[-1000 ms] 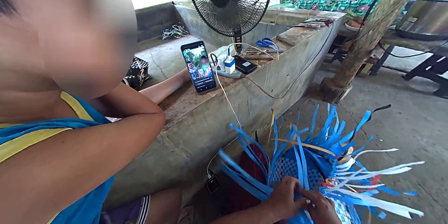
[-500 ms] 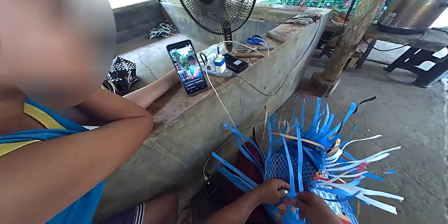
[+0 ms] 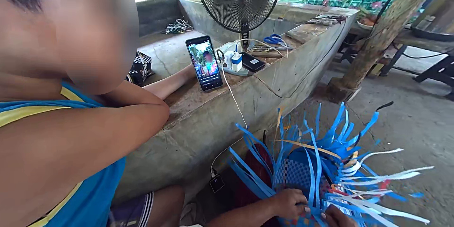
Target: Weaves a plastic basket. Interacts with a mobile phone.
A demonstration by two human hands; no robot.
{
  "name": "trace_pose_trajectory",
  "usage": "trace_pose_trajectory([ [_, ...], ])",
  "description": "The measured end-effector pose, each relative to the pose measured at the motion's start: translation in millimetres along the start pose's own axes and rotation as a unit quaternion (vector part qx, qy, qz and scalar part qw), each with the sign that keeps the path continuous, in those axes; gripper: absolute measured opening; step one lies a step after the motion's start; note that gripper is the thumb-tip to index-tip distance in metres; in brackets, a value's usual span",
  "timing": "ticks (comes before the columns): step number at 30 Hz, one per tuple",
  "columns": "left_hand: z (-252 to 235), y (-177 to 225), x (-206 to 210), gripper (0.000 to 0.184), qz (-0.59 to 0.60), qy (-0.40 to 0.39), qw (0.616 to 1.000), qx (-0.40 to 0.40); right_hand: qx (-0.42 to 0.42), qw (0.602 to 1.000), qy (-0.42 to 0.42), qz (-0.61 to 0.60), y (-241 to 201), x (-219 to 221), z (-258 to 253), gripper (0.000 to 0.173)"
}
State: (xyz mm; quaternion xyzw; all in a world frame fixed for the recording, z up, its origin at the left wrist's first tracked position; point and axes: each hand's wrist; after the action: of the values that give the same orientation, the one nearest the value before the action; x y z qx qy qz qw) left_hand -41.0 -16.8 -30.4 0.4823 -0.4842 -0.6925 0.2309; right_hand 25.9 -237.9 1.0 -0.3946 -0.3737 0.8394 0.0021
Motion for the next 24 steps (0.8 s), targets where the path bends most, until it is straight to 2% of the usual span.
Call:
trace_pose_trajectory([
  [3,-1,9,0,0.029,-0.005,0.020,0.998,-0.063,0.025,0.987,0.054,0.148,-2,-11,-4,0.036],
  [5,-2,15,0,0.029,-0.024,0.031,0.995,-0.096,-0.009,0.983,0.088,0.163,-6,-12,-7,0.031],
  [9,-4,18,3,0.029,-0.096,0.051,0.992,-0.069,-0.079,0.995,0.061,-0.002,-30,2,-15,0.031],
  [12,-1,10,-4,0.024,-0.113,0.024,0.993,-0.035,-0.161,0.974,0.138,-0.083,-25,19,-13,0.025],
  [14,-2,2,-11,0.024,-0.048,-0.012,0.998,-0.033,-0.239,0.954,0.169,-0.065,-12,31,-9,0.017],
  [16,-1,0,-15,0.034,0.030,-0.039,0.996,-0.081,-0.299,0.938,0.172,-0.017,2,40,-8,0.013],
  [19,-4,4,-14,0.044,0.071,-0.037,0.987,-0.142,-0.351,0.920,0.165,0.050,16,41,-6,0.018],
  [24,-9,8,-10,0.035,0.048,-0.025,0.991,-0.122,-0.317,0.937,0.113,0.093,16,29,-2,0.029],
])
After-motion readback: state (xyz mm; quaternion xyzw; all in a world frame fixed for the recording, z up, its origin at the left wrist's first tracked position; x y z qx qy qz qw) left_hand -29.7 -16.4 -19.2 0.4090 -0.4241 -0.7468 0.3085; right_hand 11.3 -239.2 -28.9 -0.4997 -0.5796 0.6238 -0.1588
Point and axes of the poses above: each hand's wrist, its own z-axis away from the middle knuckle, its own x-axis out of the palm, y = z × x, and after that the axes turned 6 degrees about -y, right-handed
